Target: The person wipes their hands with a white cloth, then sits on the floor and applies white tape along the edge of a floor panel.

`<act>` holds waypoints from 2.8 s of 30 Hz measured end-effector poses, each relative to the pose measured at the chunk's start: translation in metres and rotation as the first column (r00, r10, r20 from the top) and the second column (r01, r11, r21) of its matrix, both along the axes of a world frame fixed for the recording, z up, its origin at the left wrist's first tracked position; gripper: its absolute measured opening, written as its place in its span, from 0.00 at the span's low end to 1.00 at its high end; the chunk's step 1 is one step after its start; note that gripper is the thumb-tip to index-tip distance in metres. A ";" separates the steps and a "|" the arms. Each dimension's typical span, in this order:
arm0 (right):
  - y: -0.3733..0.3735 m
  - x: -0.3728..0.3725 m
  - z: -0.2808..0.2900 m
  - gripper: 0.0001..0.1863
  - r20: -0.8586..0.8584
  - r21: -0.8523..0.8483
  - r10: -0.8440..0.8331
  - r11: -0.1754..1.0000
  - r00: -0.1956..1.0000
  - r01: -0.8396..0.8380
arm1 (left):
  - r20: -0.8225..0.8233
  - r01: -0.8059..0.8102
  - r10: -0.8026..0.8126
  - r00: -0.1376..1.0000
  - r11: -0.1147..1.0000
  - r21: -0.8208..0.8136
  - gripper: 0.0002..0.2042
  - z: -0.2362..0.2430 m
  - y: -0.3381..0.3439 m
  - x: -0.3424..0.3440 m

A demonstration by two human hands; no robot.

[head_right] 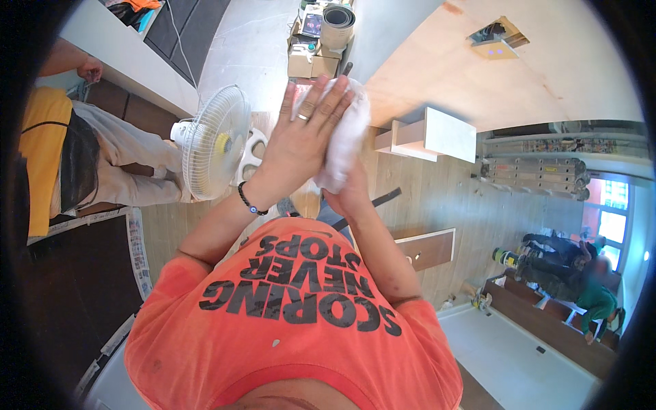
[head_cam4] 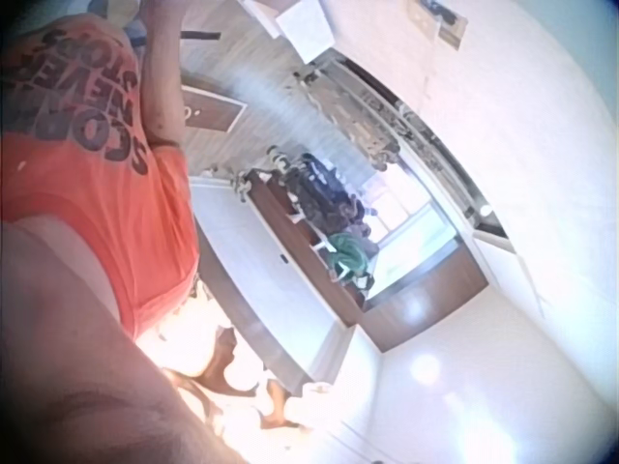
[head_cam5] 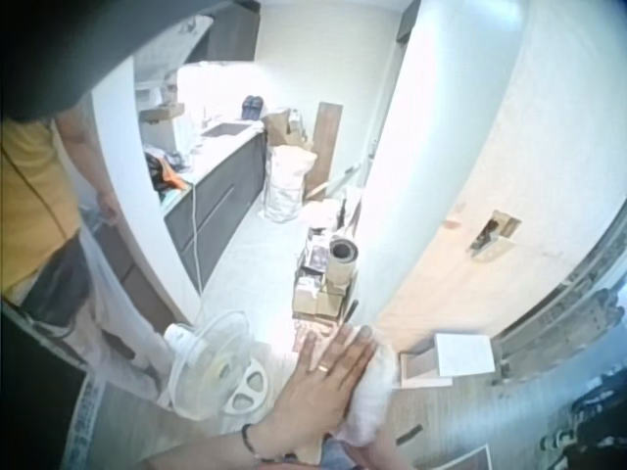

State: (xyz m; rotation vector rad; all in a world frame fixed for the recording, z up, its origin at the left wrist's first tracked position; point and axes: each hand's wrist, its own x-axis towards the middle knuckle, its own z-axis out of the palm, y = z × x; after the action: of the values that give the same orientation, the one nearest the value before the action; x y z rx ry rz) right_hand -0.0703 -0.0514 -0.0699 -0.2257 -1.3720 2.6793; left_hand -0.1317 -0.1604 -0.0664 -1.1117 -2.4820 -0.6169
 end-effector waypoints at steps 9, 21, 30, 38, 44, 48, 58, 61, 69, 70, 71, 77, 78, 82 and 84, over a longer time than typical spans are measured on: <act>-0.001 -0.026 0.013 0.32 0.221 0.055 -0.080 0.996 0.972 0.069 | 0.083 0.166 -0.179 0.980 0.974 0.152 0.27 0.005 0.002 -0.005; 0.084 -0.028 -0.004 0.34 -0.118 -0.488 0.178 0.846 0.977 -0.214 | -0.265 0.326 -0.304 0.915 0.945 0.042 0.21 0.004 -0.022 0.004; 0.102 -0.019 -0.002 0.30 0.045 -0.152 0.056 0.987 0.997 -0.048 | -0.307 0.493 -0.452 0.837 0.867 0.067 0.29 0.006 -0.022 0.006; 0.140 0.004 -0.012 0.34 0.188 0.825 0.127 0.517 0.974 -0.227 | -0.117 0.620 -0.623 0.773 0.782 -0.067 0.27 0.014 -0.031 0.001; 0.097 -0.005 0.052 0.20 0.409 0.386 0.536 0.632 0.739 -0.672 | 0.007 0.646 -0.649 0.761 0.759 0.080 0.14 0.007 -0.039 0.009; 0.069 -0.009 0.069 0.15 0.454 0.712 0.443 0.341 0.773 -0.613 | 0.167 0.686 -0.699 0.695 0.714 0.135 0.16 0.004 -0.042 0.013; 0.030 -0.001 0.037 0.23 0.403 0.824 0.187 0.351 0.896 -0.444 | 0.258 0.613 -0.667 0.699 0.745 0.264 0.22 0.000 -0.037 0.015; 0.025 0.002 0.018 0.22 0.249 0.776 0.165 0.555 0.954 -0.299 | 0.447 0.609 -0.689 0.570 0.720 0.334 0.26 -0.005 -0.033 0.013; 0.036 0.002 0.021 0.15 -0.282 0.958 0.098 0.087 0.954 0.274 | 0.570 0.553 -0.727 0.382 0.674 0.489 0.24 0.007 -0.025 0.008; 0.037 0.000 0.019 0.15 -0.361 0.932 0.114 0.080 0.925 0.354 | 0.559 0.548 -0.736 0.382 0.667 0.505 0.24 0.006 -0.023 0.009; 0.038 -0.001 0.017 0.15 -0.438 0.899 0.129 0.074 0.889 0.432 | 0.564 0.542 -0.730 0.387 0.674 0.502 0.23 0.004 -0.021 0.007; 0.044 0.004 -0.003 0.15 -0.414 0.881 -0.184 0.165 0.891 0.444 | 0.596 0.396 -0.770 0.227 0.632 0.666 0.15 -0.002 -0.018 0.008; 0.037 0.004 -0.001 0.17 -0.331 0.832 -0.302 0.355 0.894 0.427 | 0.576 0.350 -0.789 0.213 0.612 0.709 0.14 -0.005 -0.018 0.009; 0.061 0.005 -0.006 0.29 -0.014 0.536 -0.562 0.694 0.827 0.481 | 0.502 -0.161 -0.844 0.191 0.477 0.864 0.19 -0.024 -0.015 0.003; 0.072 0.010 -0.015 0.32 0.051 0.388 -0.509 0.802 0.859 0.453 | 0.521 -0.545 -0.835 0.176 0.358 0.759 0.22 -0.031 -0.011 -0.006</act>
State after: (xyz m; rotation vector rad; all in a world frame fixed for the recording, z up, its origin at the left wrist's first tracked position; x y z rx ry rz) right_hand -0.0601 0.0204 -0.0846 -0.6555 -1.5651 1.9834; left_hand -0.1374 -0.1711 -0.0977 -0.3665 -1.5509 -3.3251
